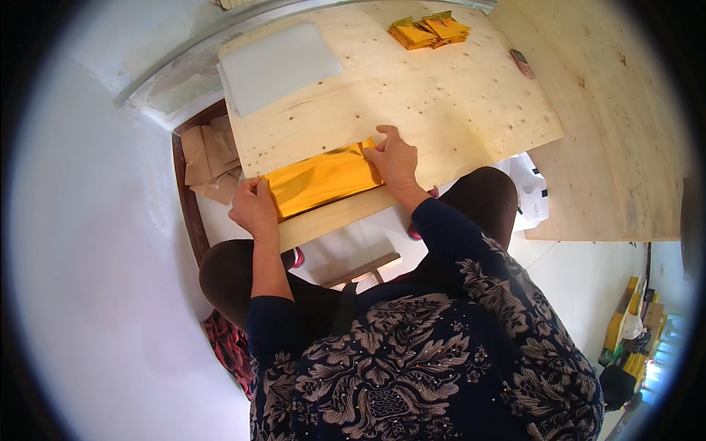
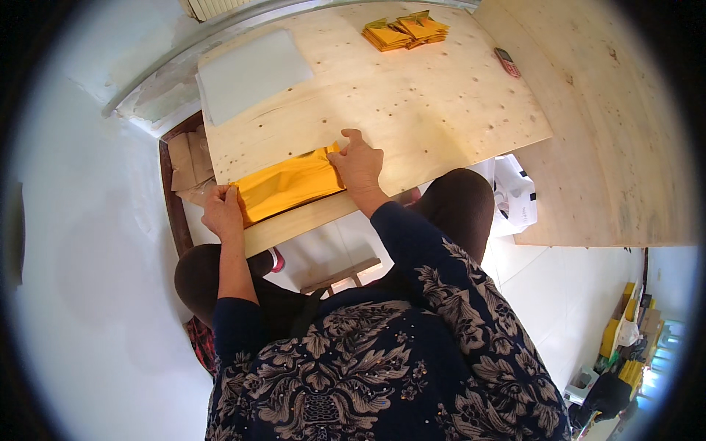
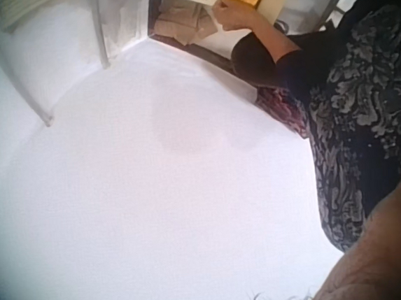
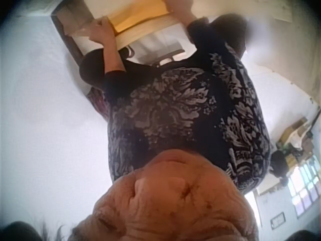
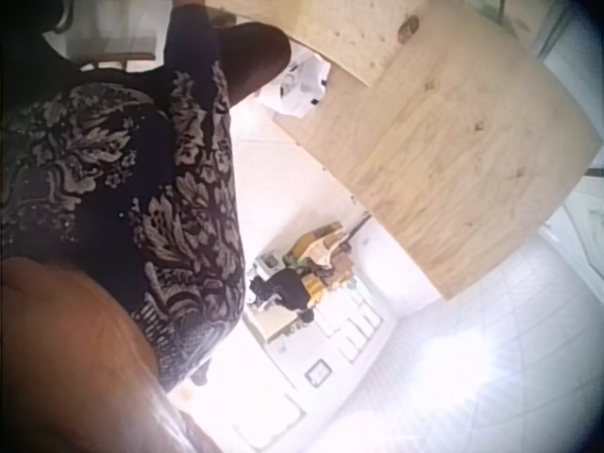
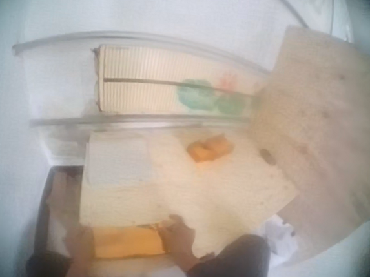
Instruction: The person folds a sheet of gold-colored paper by hand into a small triangular packet. They smooth the creases, fold the corners inward, and tuck the edges to form a compact shape, then place it with other finished packets on the table.
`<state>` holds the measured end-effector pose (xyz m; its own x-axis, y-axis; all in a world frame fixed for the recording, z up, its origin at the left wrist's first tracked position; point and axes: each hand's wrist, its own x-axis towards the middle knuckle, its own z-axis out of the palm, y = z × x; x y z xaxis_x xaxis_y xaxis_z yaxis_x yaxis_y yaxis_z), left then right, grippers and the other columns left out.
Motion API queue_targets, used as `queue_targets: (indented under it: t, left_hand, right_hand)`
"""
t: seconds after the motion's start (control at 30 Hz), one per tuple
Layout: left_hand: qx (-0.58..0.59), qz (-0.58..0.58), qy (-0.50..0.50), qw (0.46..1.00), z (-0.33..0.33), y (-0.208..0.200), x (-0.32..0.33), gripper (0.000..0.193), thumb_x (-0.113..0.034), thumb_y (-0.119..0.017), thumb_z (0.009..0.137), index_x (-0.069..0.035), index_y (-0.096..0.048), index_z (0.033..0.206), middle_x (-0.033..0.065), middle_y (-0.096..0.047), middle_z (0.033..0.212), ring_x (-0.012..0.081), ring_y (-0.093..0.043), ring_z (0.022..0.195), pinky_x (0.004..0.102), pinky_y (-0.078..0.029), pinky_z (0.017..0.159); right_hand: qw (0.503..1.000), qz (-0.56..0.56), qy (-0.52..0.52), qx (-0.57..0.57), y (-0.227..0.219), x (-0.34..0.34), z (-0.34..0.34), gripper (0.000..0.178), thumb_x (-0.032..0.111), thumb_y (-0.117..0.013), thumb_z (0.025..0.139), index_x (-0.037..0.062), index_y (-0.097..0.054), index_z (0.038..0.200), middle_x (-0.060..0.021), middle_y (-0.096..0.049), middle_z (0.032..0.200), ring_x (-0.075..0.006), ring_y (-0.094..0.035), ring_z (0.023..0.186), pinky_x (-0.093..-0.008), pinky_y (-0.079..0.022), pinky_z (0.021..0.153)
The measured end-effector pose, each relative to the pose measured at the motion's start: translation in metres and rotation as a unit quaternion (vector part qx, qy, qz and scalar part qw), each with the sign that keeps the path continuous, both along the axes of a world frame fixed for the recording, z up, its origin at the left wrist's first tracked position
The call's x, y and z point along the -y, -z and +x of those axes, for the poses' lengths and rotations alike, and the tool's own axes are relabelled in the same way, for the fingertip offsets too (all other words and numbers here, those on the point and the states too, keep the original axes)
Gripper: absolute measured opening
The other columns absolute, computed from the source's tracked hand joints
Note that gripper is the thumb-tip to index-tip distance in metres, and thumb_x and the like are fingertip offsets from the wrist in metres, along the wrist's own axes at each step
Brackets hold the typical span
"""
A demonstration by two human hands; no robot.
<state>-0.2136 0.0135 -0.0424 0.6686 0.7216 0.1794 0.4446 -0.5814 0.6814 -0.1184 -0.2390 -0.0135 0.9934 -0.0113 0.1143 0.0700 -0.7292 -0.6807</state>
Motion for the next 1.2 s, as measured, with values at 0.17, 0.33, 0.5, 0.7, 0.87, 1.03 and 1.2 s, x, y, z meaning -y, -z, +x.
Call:
queue_targets:
  t: [0.17,0.33,0.5,0.7,0.87,1.03,1.2]
  left_hand:
    - [-0.047,-0.036,-0.012,0.998,0.001,-0.015,0.006,0.012,-0.018,-0.072,0.08,-0.01,-0.068,0.087,0.0052,-0.066,0.084,0.0247,-0.062,0.081,0.0403,-0.04,0.083]
    - [-0.018,0.332,0.087,0.939,0.004,-0.026,0.013,0.01,-0.018,-0.07,0.078,-0.01,-0.067,0.084,0.0049,-0.064,0.084,0.0259,-0.062,0.082,0.0395,-0.039,0.083]
    - [-0.251,0.306,0.252,0.883,0.018,-0.052,0.021,0.016,-0.023,-0.065,0.08,-0.009,-0.069,0.087,0.0091,-0.065,0.09,0.0269,-0.062,0.091,0.0423,-0.041,0.085]
    - [-0.353,0.289,0.195,0.868,0.024,-0.059,0.059,0.035,-0.036,-0.058,0.089,-0.005,-0.071,0.1,0.0139,-0.065,0.102,0.028,-0.059,0.101,0.0503,-0.032,0.101]
    - [-0.241,0.242,0.164,0.926,-0.009,-0.033,0.063,0.058,-0.042,-0.056,0.092,0.007,-0.055,0.122,0.0278,-0.044,0.134,0.0378,-0.039,0.13,0.0538,-0.02,0.113]
    - [-0.214,0.188,0.165,0.944,-0.035,-0.013,0.051,0.074,-0.047,-0.047,0.095,0.002,-0.027,0.147,0.0189,-0.018,0.158,0.0309,-0.013,0.147,0.053,-0.007,0.117]
    - [-0.205,0.2,0.168,0.943,-0.04,-0.008,0.046,0.075,-0.046,-0.047,0.095,0.002,-0.026,0.148,0.0179,-0.017,0.158,0.0303,-0.012,0.148,0.0541,-0.006,0.117]
  right_hand:
    - [0.994,-0.067,0.01,0.085,0.013,0.001,0.003,0.043,0.03,-0.078,0.069,0.0133,-0.063,0.107,-0.0033,-0.061,0.089,-0.0239,-0.061,0.083,-0.0381,-0.048,0.071]
    - [0.974,-0.145,-0.058,0.163,0.006,0.001,-0.004,0.017,0.027,-0.075,0.071,0.0152,-0.068,0.08,-0.0024,-0.059,0.089,-0.0235,-0.056,0.094,-0.04,-0.04,0.081]
    - [0.914,-0.32,-0.203,0.148,-0.011,0.002,0.004,0.007,0.02,-0.068,0.074,0.0139,-0.067,0.072,-0.0006,-0.059,0.088,-0.0225,-0.056,0.096,-0.0399,-0.038,0.081]
    - [0.906,-0.362,-0.152,0.157,0.007,-0.011,-0.017,0.025,0.022,-0.064,0.079,0.0101,-0.065,0.101,-0.0062,-0.06,0.107,-0.0248,-0.054,0.108,-0.0496,-0.033,0.105]
    - [0.934,-0.266,-0.167,0.171,0.022,0.005,-0.033,0.048,0.034,-0.056,0.09,0.0069,-0.053,0.13,-0.0112,-0.046,0.138,-0.0331,-0.033,0.137,-0.055,-0.02,0.113]
    - [0.928,-0.278,-0.21,0.13,0.016,0.019,-0.033,0.069,0.054,-0.051,0.091,0.0063,-0.044,0.14,-0.0133,-0.033,0.152,-0.0341,-0.023,0.143,-0.0523,-0.013,0.116]
    - [0.92,-0.277,-0.242,0.134,0.007,0.028,-0.03,0.077,0.062,-0.052,0.087,0.008,-0.044,0.141,-0.0127,-0.033,0.152,-0.0343,-0.023,0.143,-0.0519,-0.015,0.116]
